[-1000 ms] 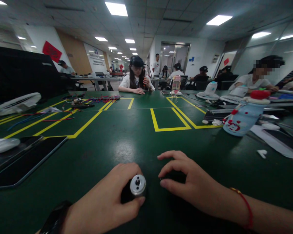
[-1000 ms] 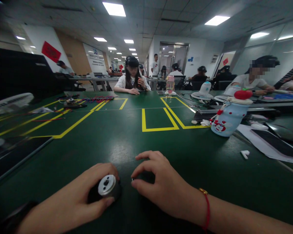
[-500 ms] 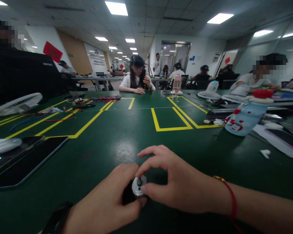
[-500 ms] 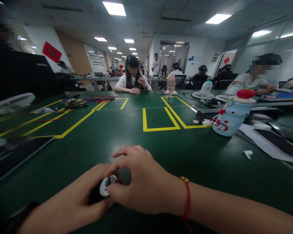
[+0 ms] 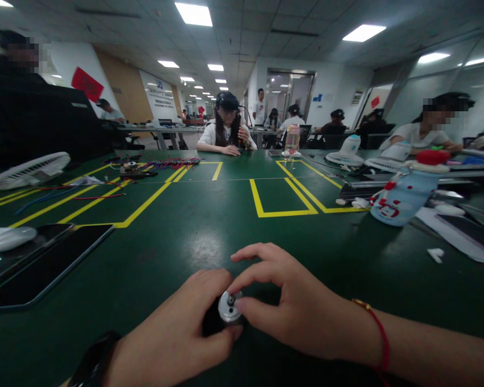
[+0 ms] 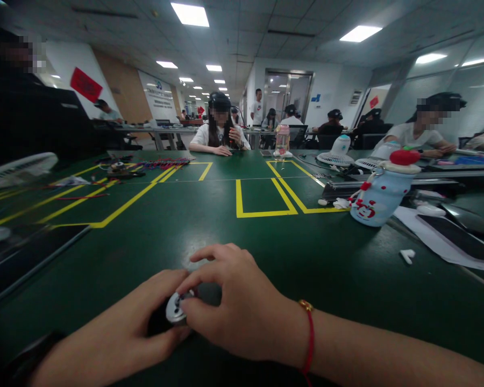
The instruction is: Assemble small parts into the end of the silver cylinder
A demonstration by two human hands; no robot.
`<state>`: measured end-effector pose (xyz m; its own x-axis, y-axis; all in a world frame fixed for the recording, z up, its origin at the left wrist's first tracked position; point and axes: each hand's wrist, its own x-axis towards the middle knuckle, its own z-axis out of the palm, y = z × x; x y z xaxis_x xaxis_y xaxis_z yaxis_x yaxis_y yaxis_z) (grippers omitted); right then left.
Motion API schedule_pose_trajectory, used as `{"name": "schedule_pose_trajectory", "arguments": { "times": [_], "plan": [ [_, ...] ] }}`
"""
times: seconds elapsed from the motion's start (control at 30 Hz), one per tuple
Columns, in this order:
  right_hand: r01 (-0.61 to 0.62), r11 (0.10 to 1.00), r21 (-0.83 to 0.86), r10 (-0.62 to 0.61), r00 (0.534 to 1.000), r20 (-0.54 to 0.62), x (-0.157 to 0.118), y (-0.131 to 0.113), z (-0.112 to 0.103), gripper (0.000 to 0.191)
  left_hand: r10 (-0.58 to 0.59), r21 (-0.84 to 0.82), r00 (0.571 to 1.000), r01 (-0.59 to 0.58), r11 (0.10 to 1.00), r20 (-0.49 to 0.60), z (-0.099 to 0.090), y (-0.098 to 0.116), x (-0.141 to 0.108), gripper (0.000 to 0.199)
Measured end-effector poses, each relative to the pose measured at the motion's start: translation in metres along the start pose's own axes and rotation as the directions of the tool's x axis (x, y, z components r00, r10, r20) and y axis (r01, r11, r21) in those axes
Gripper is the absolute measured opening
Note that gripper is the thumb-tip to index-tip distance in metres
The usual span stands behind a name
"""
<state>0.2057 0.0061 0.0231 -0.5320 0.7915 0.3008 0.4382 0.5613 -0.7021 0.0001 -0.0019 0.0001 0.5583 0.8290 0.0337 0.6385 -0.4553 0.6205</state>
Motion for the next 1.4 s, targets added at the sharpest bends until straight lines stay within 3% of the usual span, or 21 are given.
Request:
{"name": "schedule_pose_trajectory", "arguments": {
  "times": [0.17, 0.4, 0.6, 0.83, 1.13, 1.4],
  "plan": [
    [0.012, 1.000, -0.015, -0.013, 1.000, -0.019, 0.005, -0.005, 0.005, 0.009, 0.023, -0.006, 1.000, -0.023, 1.000, -0.001, 0.001, -0.001, 0.000, 0.013],
    [0.013, 1.000, 0.015, -0.012, 0.997, -0.076, -0.006, 0.006, -0.023, 0.009, -0.015, 0.036, 0.999, 0.014, 0.999, 0.034, -0.001, 0.000, 0.001, 0.013],
    [-0.193, 0.981, -0.033, 0.195, 0.978, 0.070, -0.040, 0.037, -0.021, 0.011, -0.028, 0.015, 0.997, 0.027, 1.000, 0.067, -0.003, 0.002, 0.002, 0.017],
    [-0.122, 0.977, -0.175, 0.147, 0.980, 0.133, -0.045, 0.040, -0.016, 0.011, -0.046, 0.033, 0.996, 0.043, 0.999, 0.075, -0.002, 0.001, 0.000, 0.019],
    [-0.149, 0.983, -0.104, 0.162, 0.978, 0.131, -0.049, 0.034, -0.022, 0.025, -0.036, 0.018, 0.997, 0.035, 0.999, 0.073, -0.002, -0.002, 0.000, 0.019],
    [-0.184, 0.982, -0.052, 0.190, 0.970, 0.152, -0.045, 0.044, -0.034, 0.020, -0.082, -0.073, 0.991, 0.090, 0.993, 0.109, -0.010, 0.000, 0.000, 0.049]
  ]
}}
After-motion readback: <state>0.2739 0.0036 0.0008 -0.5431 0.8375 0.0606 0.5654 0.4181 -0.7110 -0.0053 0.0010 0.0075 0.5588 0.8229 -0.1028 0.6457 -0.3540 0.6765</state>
